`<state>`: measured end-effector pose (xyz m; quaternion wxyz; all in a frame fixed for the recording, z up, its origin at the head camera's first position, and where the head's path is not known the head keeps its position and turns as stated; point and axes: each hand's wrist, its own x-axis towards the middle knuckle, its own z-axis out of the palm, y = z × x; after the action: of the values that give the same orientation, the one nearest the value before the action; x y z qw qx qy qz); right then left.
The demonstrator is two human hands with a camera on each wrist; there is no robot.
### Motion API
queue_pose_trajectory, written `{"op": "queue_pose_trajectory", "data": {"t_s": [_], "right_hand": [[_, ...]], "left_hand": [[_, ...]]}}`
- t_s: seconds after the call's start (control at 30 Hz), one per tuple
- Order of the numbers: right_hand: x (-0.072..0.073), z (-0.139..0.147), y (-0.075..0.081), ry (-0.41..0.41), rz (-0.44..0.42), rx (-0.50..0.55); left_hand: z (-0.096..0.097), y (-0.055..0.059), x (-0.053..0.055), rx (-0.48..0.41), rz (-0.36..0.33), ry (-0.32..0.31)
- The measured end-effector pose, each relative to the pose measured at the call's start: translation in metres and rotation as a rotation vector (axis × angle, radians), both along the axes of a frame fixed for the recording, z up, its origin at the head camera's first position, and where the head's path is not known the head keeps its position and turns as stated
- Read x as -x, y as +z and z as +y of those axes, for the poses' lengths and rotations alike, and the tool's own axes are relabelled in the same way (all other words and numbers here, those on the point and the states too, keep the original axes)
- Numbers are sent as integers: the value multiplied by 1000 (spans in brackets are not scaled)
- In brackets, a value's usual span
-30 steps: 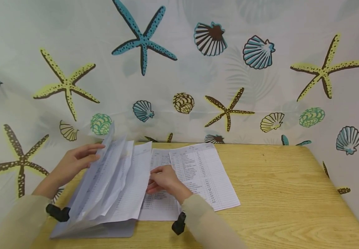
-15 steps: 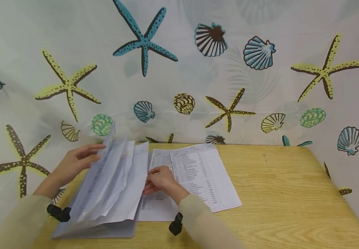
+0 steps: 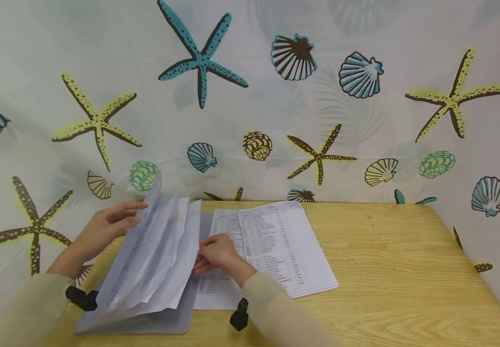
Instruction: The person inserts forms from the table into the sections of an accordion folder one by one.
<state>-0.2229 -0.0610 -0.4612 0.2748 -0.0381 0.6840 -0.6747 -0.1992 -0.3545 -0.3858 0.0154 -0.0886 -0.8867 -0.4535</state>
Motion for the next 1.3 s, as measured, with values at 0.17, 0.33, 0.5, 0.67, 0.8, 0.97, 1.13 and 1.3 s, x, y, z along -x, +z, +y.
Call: {"op": "queue_pose_trajectory", "data": {"t_s": [0.17,0.33,0.5,0.67,0.8,0.97,1.13,1.3], "right_hand": [[-2,-5,0,12,10,-10],[-2,-9,-2,15,12,-3],[-4,-12,-2,24,15,7],[-8,-15,0,37,26,8],[-10,-17,1,49,35,7],[-10,-20,0,51,27,12],[-10,-23,-1,54,30,3],[-11,-27,-4,52,27,7]], "left_hand": [[-1,0,-1,-1,3,-3],[-1,-1,-2,-2,13,-5],[-2,-1,-1,-11,15,-7],[-3,-2,-1,-9,9,-11],[-3,-2,-1,-3,6,-7],[-2,-2,0,8,8,-6],[-2,-2,0,5,12,-7],[-1,-2,-2,-2,20,-10]]}}
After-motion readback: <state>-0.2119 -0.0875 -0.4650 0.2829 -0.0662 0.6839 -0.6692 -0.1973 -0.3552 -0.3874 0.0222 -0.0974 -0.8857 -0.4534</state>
